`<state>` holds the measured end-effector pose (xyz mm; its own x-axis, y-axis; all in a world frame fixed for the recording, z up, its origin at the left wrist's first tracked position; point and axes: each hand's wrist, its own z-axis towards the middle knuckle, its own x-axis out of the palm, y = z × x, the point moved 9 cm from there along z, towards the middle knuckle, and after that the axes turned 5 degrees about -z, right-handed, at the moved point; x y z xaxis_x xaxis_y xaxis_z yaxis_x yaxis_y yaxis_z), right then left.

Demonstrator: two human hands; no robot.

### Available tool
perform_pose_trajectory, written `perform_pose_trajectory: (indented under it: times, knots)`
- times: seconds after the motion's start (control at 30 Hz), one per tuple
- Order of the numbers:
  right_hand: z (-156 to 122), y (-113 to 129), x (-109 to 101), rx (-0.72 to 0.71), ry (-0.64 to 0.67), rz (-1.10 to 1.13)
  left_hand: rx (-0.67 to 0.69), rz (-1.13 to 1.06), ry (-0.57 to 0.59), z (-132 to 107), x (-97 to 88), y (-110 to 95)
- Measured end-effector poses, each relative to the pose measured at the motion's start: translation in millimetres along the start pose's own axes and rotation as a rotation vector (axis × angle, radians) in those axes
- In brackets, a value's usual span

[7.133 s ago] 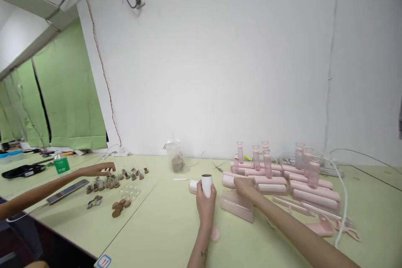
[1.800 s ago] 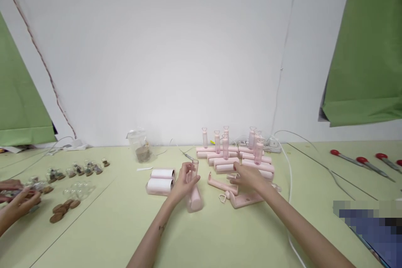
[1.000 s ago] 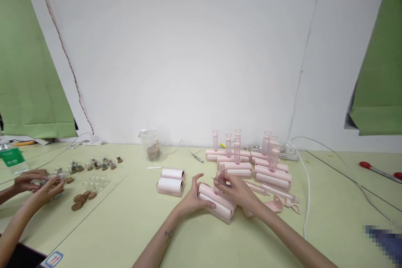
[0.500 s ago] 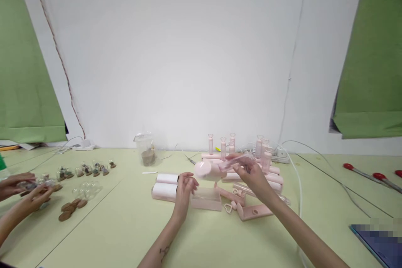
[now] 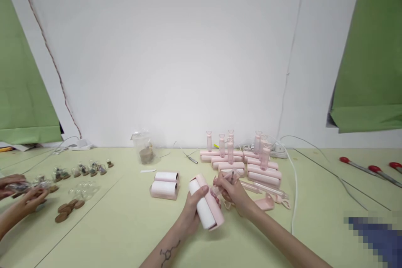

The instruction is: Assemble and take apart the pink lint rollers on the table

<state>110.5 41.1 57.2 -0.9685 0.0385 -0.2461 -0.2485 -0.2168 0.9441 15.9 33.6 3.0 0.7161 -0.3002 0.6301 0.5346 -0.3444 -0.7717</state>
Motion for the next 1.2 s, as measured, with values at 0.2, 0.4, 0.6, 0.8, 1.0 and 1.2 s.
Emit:
perform_pose_trajectory:
  times: [0.2, 0.4, 0.6, 0.8, 1.0, 1.2]
  knots:
    - [12.4, 3.6, -32.2, 0.014, 0.034, -0.259, -0.191, 0.021, 0.030, 0.9, -4.4, 11.6]
    - [28.5, -12.2, -80.0, 0.006, -0.142, -0.722, 0.056, 0.190, -0.122, 7.4, -17.5, -8.5]
    - [26.2, -24.9, -71.4, -0.020, -0.136, -0.978, 0.254, 0.477, -0.205, 10.2, -29.2, -22.7]
    - [10.0, 26.9, -32.8, -0.240, -0.036, -0.975, 0.534, 0.782, -0.301, 2.4, -30.9, -51.1]
    - [-19.3, 62.3, -3.3, -0.416, 0.105, -1.012, 0.586, 0.923, -0.319, -4.0, -20.5, -61.2]
    - [-19.6, 59.4, -3.2, -0.346, 0.101, -1.008, 0.591, 0.950, -0.315, -8.0, -15.1, -64.7]
